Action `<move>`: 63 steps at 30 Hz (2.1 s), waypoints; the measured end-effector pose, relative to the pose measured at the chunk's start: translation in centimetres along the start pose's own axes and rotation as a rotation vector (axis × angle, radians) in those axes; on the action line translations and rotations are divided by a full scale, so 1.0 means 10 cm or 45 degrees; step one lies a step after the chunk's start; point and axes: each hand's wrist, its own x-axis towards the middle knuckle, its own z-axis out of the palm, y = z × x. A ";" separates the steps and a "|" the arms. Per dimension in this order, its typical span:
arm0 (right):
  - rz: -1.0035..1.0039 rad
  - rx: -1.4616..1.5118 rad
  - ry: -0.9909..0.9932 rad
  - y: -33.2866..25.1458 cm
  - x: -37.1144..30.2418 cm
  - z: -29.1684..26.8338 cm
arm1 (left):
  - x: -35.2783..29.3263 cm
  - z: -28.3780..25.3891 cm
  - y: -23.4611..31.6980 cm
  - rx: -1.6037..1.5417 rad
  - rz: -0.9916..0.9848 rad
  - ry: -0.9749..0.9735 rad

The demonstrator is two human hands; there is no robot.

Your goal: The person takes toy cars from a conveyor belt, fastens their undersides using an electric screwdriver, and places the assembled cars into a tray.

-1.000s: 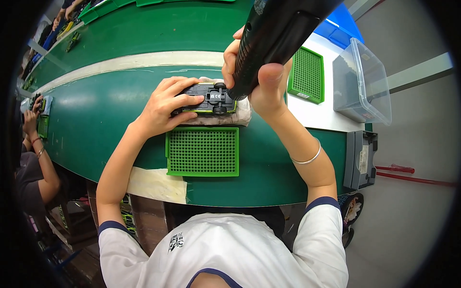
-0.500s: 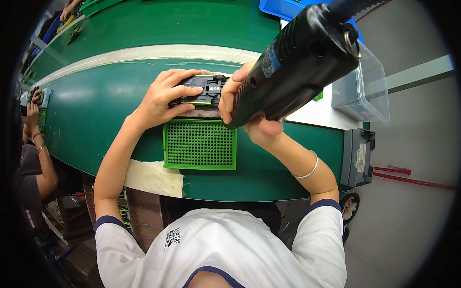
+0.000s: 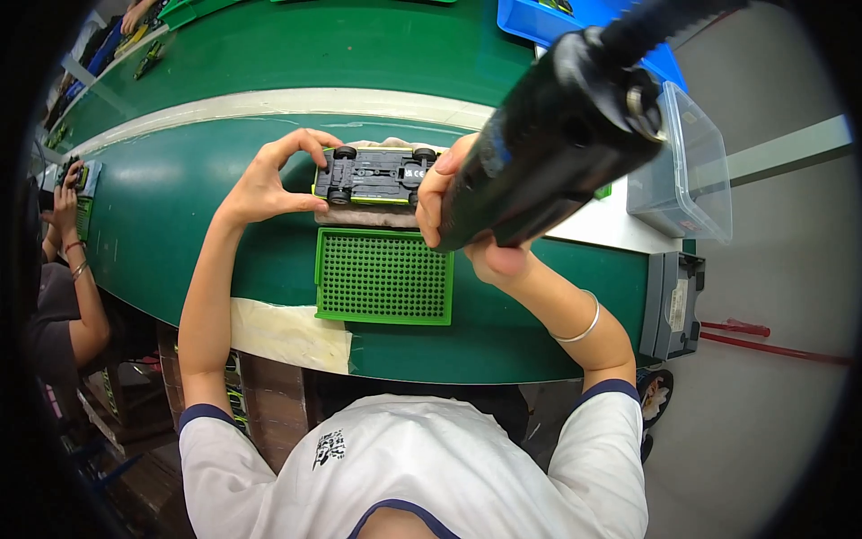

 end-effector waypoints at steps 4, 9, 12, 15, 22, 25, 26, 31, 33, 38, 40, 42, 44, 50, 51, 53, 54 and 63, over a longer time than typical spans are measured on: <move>-0.300 0.100 -0.149 -0.10 0.31 -0.05 | -0.02 0.01 -0.10 0.032 0.136 0.010; -0.234 0.260 -0.009 0.01 0.78 0.19 | 0.01 0.04 -0.06 0.021 0.162 0.088; -0.079 0.003 0.009 0.13 0.91 0.40 | -0.04 0.05 -0.07 0.036 0.251 0.121; -0.052 -0.058 -0.023 0.25 0.96 0.50 | -0.08 0.07 -0.11 0.039 0.248 0.140; 0.070 -0.072 -0.079 0.40 0.95 0.51 | -0.04 0.05 -0.13 0.073 0.291 0.124; 0.124 -0.080 -0.077 0.48 0.92 0.53 | -0.04 0.04 -0.13 0.077 0.317 0.134; 0.161 -0.090 -0.081 0.50 0.91 0.54 | -0.05 0.04 -0.13 0.075 0.317 0.143; 0.195 -0.100 -0.082 0.52 0.90 0.55 | -0.05 0.05 -0.13 0.057 0.309 0.164; 0.181 -0.079 -0.096 0.53 0.88 0.54 | -0.06 0.05 -0.13 0.055 0.309 0.166; 0.193 -0.075 -0.125 0.54 0.88 0.56 | -0.07 0.04 -0.09 0.026 0.278 0.158; 0.183 -0.062 -0.115 0.56 0.86 0.55 | -0.09 0.04 -0.11 0.024 0.249 0.127; 0.181 -0.024 -0.155 0.57 0.86 0.53 | -0.08 0.04 -0.08 0.028 0.222 0.094; 0.130 -0.061 -0.158 0.52 0.91 0.47 | -0.06 0.07 -0.01 -0.009 0.010 0.153; -0.577 0.246 0.001 -0.33 1.12 0.07 | -0.05 0.15 -0.15 -0.157 -0.006 0.158; -0.616 0.272 0.082 -0.50 1.09 -0.10 | -0.01 0.19 -0.04 -0.277 0.001 0.227; -0.722 0.196 0.294 -0.82 0.95 -0.39 | 0.13 0.39 0.15 -0.666 -0.023 0.327; -0.785 0.111 0.432 -0.94 0.88 -0.51 | 0.22 0.45 0.28 -0.817 0.016 0.356; -0.998 -0.127 0.885 -1.35 0.67 -0.62 | 0.48 -1.61 0.11 0.636 -0.002 0.404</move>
